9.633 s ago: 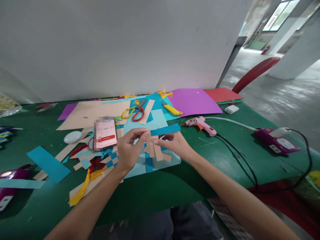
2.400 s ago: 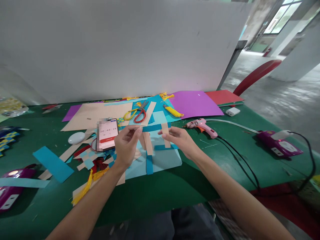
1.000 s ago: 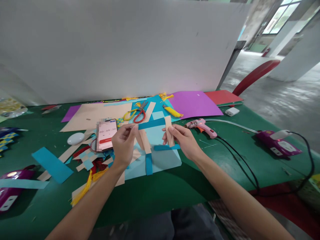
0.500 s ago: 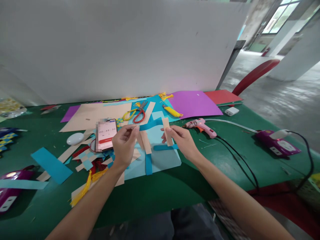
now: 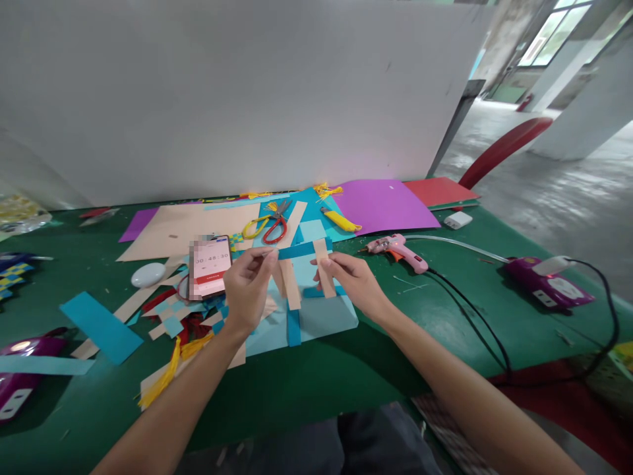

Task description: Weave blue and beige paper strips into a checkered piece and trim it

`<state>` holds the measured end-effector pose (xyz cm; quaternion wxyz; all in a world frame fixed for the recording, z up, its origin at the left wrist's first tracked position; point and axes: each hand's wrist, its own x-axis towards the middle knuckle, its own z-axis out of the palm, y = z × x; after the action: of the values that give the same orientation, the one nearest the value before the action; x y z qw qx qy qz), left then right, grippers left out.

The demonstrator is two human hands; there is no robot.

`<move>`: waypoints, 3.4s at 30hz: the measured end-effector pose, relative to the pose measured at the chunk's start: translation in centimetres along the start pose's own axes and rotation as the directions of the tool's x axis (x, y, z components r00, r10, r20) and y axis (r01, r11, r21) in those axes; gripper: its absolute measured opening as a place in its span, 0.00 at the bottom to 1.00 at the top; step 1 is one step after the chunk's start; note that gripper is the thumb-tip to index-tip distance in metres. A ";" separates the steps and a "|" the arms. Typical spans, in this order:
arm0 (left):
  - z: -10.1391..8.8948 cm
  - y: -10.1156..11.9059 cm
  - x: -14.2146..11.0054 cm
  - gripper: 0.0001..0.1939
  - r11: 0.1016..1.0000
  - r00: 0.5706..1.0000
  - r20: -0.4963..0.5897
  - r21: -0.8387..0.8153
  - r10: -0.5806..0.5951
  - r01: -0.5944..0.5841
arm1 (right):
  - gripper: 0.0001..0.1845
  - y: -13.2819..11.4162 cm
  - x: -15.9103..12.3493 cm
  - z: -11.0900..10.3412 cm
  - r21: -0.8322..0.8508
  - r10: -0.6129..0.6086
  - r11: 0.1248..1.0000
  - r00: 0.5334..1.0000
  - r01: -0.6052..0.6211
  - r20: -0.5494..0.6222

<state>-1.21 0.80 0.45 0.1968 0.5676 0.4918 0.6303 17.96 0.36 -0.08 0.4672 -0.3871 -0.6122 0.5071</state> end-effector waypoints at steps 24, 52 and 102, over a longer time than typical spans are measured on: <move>0.2 0.2 -0.7 0.07 0.999 0.992 0.120 0.037 -0.041 0.037 | 0.20 0.3 0.0 1.2 -0.187 -0.061 0.979 0.994 0.077 0.089; 0.2 1.3 -1.2 0.06 0.999 0.964 0.265 0.046 -0.022 0.010 | 0.12 0.8 0.2 1.5 0.451 0.153 0.878 0.987 -0.157 0.045; 0.0 0.9 -1.6 0.10 0.970 0.932 0.344 0.167 0.111 -0.177 | 0.12 0.9 0.2 1.6 0.547 0.238 0.809 0.971 -0.213 0.027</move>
<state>-0.50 -0.94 0.40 0.1733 0.7167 0.4678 0.4873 16.41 0.30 -1.01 0.5075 -0.3182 -0.3817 0.7039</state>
